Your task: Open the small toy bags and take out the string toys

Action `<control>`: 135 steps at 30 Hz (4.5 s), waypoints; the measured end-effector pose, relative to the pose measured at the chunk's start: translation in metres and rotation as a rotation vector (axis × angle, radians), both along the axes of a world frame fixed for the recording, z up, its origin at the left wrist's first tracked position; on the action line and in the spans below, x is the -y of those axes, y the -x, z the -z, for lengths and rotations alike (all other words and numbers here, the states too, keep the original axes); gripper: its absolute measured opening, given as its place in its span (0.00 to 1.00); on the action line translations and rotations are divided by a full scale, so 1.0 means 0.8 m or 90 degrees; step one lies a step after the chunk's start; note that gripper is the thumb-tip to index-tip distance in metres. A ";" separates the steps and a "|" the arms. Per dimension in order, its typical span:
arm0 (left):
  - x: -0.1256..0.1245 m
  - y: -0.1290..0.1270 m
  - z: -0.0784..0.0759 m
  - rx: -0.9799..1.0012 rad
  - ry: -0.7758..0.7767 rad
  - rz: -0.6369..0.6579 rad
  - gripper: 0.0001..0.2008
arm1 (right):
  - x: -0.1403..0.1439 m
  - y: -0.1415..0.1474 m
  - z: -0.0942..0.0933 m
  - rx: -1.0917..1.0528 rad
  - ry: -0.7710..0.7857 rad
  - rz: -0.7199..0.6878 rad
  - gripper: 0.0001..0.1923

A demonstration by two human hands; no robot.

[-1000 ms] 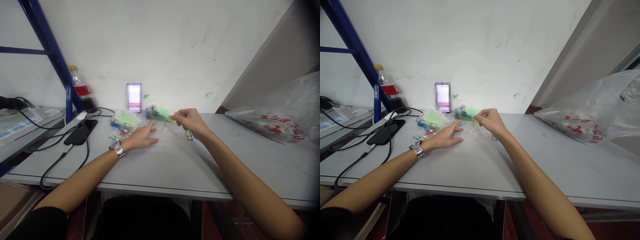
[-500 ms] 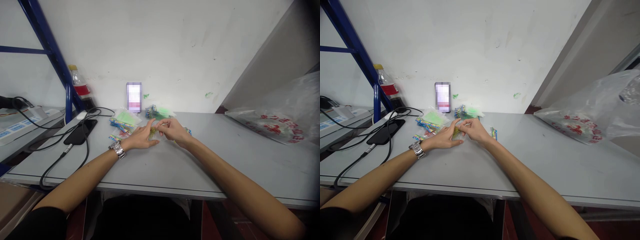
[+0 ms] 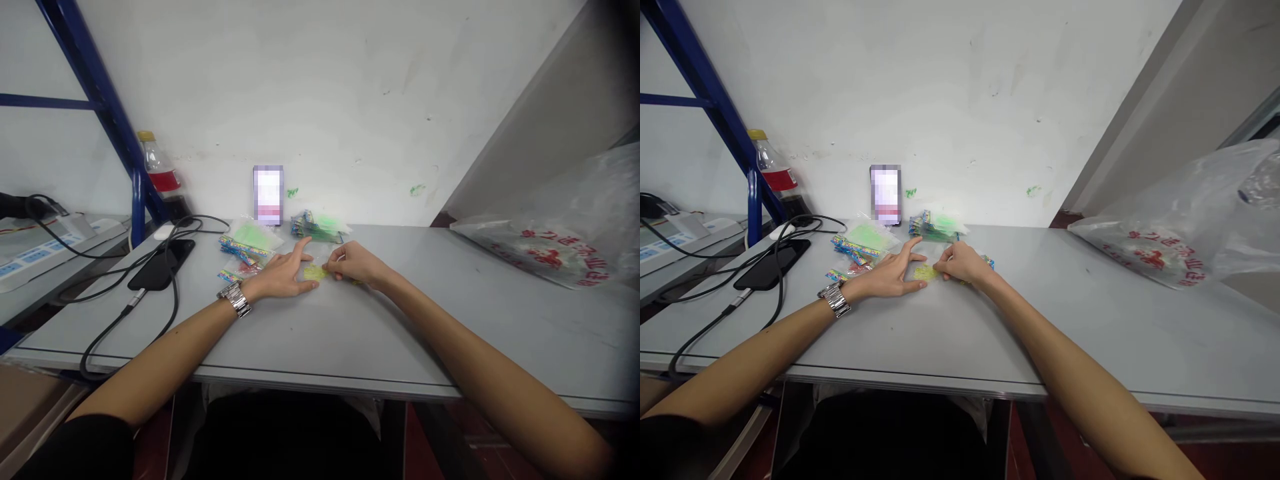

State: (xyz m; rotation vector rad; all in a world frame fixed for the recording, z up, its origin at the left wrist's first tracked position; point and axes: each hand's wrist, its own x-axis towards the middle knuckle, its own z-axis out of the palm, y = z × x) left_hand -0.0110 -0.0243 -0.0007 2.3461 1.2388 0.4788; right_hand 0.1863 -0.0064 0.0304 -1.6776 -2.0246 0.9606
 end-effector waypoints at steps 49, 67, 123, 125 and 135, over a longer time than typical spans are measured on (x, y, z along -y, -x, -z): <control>-0.004 0.005 -0.001 -0.008 -0.004 0.057 0.41 | -0.009 -0.042 -0.025 0.421 -0.265 0.068 0.10; -0.005 0.005 -0.001 -0.006 -0.005 0.056 0.42 | -0.012 -0.028 -0.009 0.083 -0.476 0.019 0.10; -0.009 0.004 0.010 0.067 -0.023 0.014 0.48 | -0.018 -0.006 0.010 0.030 -0.350 -0.043 0.16; -0.009 0.004 0.010 0.068 -0.026 0.015 0.48 | -0.016 -0.008 0.007 0.083 -0.340 -0.016 0.12; -0.009 0.004 0.011 0.084 -0.031 0.018 0.47 | -0.014 -0.012 0.004 0.159 -0.170 -0.059 0.03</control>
